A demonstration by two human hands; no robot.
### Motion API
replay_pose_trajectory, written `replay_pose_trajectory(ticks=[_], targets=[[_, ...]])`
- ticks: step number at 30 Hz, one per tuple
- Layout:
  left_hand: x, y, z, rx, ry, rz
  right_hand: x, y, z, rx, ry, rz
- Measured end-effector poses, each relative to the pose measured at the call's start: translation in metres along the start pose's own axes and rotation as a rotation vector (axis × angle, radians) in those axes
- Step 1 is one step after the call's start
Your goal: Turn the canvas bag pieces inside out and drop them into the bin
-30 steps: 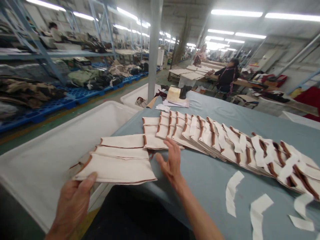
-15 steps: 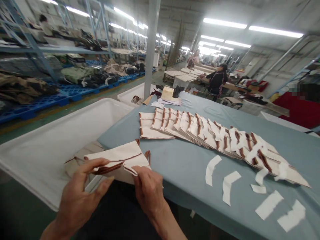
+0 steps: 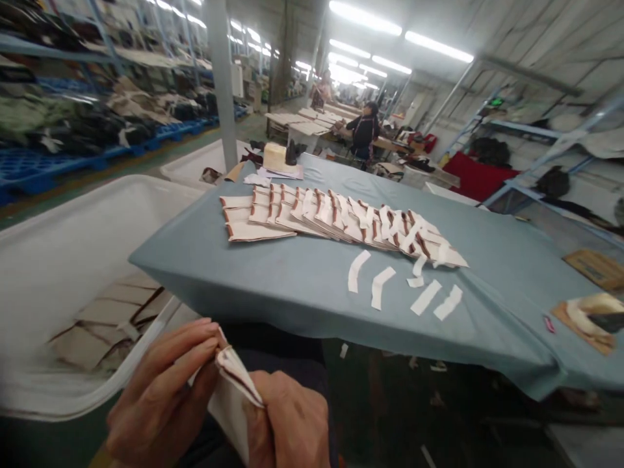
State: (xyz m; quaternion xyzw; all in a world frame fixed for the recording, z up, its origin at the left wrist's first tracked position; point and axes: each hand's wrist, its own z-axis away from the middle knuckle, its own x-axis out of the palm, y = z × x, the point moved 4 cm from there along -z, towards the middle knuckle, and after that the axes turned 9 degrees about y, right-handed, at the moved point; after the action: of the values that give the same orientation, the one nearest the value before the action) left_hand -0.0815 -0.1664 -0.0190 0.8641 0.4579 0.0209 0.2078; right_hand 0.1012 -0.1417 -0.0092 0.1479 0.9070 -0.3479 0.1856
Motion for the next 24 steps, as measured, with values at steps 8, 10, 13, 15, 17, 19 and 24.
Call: replay_pose_trajectory(ticks=[8,10,13,15,17,19,24], targets=[[0.016,0.01,-0.011,-0.117,-0.045,0.052,-0.014,0.005,-0.03,-0.307,-0.035,0.131],[0.016,0.007,-0.019,-0.155,-0.055,0.003,-0.009,0.011,-0.04,-0.377,-0.051,0.17],[0.018,0.0,-0.026,-0.252,-0.162,-0.022,0.0,0.02,-0.046,-0.424,-0.05,0.203],[0.02,-0.008,-0.026,-0.411,-0.301,0.063,0.008,0.025,-0.043,-0.384,-0.064,0.168],[0.021,-0.017,-0.022,-0.612,-0.439,0.181,0.014,0.03,-0.034,-0.295,-0.102,0.093],[0.02,-0.024,-0.017,-0.773,-0.555,0.274,0.02,0.034,-0.021,-0.183,-0.17,0.002],[0.016,-0.026,-0.004,-0.886,-0.746,0.305,0.024,0.048,0.001,0.286,-0.351,-0.315]])
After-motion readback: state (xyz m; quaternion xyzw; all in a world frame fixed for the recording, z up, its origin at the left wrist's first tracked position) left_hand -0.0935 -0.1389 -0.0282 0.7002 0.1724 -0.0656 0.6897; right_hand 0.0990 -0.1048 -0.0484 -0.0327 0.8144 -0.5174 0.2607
